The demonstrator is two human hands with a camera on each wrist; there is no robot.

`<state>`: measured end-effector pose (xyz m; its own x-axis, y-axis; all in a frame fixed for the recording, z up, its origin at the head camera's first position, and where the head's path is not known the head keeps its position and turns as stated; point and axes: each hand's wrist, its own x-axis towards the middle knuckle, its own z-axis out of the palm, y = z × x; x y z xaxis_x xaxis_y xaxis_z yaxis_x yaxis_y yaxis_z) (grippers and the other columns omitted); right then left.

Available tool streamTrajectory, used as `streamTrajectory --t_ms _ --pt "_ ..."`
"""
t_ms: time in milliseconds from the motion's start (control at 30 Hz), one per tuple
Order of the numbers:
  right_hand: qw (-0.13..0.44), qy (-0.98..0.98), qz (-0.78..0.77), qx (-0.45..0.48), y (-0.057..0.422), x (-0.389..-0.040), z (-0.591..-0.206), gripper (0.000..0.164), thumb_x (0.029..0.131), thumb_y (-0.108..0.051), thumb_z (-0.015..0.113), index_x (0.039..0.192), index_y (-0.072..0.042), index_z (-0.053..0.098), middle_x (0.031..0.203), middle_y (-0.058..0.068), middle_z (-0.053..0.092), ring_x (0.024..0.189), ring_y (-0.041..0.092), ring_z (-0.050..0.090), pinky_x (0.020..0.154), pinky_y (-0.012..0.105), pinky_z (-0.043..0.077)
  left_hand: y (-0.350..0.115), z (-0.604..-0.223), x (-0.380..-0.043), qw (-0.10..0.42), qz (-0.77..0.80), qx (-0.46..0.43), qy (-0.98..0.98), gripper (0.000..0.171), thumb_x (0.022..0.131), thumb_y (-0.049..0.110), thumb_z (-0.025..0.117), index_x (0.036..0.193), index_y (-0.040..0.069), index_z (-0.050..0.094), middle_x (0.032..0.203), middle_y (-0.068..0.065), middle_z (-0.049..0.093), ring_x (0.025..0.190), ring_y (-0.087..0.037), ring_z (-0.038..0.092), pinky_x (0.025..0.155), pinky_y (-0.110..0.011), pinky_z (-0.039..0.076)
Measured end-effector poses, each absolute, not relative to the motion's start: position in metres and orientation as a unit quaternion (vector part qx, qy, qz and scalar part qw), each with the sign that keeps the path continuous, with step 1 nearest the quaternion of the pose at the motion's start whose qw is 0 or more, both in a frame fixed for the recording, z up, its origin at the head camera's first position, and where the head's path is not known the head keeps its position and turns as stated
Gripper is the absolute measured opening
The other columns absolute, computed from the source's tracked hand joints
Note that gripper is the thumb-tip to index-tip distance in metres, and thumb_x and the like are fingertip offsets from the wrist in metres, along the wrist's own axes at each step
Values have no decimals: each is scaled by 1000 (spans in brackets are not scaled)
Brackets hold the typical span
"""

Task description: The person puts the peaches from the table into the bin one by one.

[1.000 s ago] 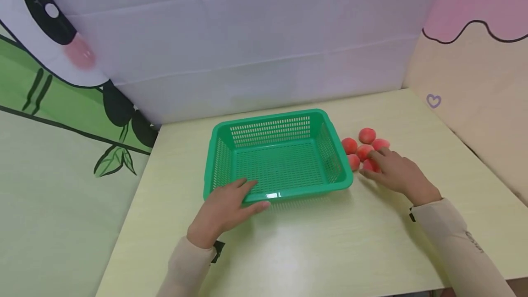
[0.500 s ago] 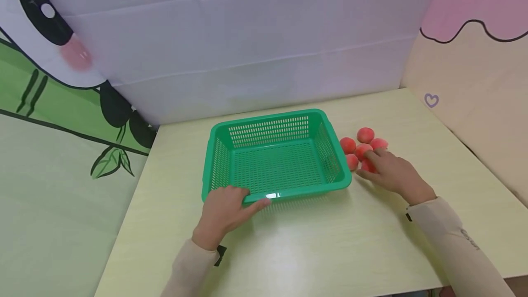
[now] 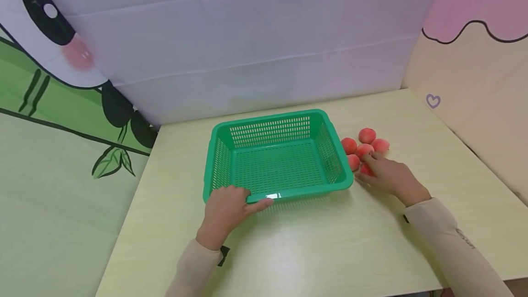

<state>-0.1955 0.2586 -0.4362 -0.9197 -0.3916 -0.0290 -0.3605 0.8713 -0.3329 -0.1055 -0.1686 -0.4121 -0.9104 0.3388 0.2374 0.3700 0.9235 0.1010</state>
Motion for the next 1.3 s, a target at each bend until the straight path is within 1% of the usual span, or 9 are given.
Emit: streamTrajectory --t_ms 133,267,367,467,600,800,867,1100,1300 --pt "53 968 -160 -187 258 -196 -440 32 99 -33 74 117 -13 56 98 7 54 80 24 58 66 44 50 -168 -413 -105 109 -70 -179 -975 77 89 77 67 59 23 20 60 11 9 56 -7 7 48 -25 9" --pt "55 969 -155 -185 257 -196 -444 32 99 -34 73 115 -11 56 101 10 52 78 24 57 65 43 47 -167 -413 -105 109 -72 -171 -977 77 87 71 74 59 23 21 60 11 9 56 -7 8 48 -25 9" --pt "60 968 -157 -185 256 -196 -445 31 99 -35 73 109 -11 56 101 10 51 76 22 56 64 42 46 -167 -414 -105 111 -72 -168 -977 77 87 73 72 59 23 21 59 11 9 56 -7 8 48 -25 10" --pt "61 967 -159 -190 257 -195 -445 29 99 -34 73 102 -13 53 98 9 50 74 21 55 63 40 44 -167 -414 -105 118 -71 -172 -975 78 92 88 49 59 23 21 60 11 9 56 -7 8 48 -25 10" --pt "62 967 -158 -191 257 -195 -446 29 100 -34 73 99 -14 52 96 8 49 74 20 54 63 39 42 -167 -413 -104 123 -71 -176 -974 80 86 99 17 59 24 21 60 11 9 56 -7 8 48 -25 10" --pt "61 968 -155 -188 256 -195 -446 27 100 -33 72 97 -14 52 96 8 49 72 21 54 63 40 42 -167 -412 -103 120 -70 -173 -975 80 88 98 25 59 24 22 60 11 9 56 -7 8 48 -25 10" --pt "62 968 -155 -187 256 -195 -445 27 100 -33 71 97 -14 52 96 8 49 72 21 54 63 40 42 -167 -412 -103 126 -70 -175 -974 80 88 98 23 59 24 21 60 12 9 56 -7 7 48 -25 9" --pt "57 968 -154 -191 255 -193 -442 27 100 -32 71 97 -13 52 96 9 49 73 21 54 63 40 42 -166 -411 -103 135 -68 -175 -973 82 82 100 4 58 23 21 60 11 9 56 -7 7 48 -25 9" --pt "57 969 -149 -191 256 -192 -439 28 100 -33 73 102 -12 54 96 9 49 74 22 54 64 41 44 -165 -410 -102 125 -74 -171 -974 82 83 100 10 58 23 21 60 11 9 56 -7 7 49 -26 9"
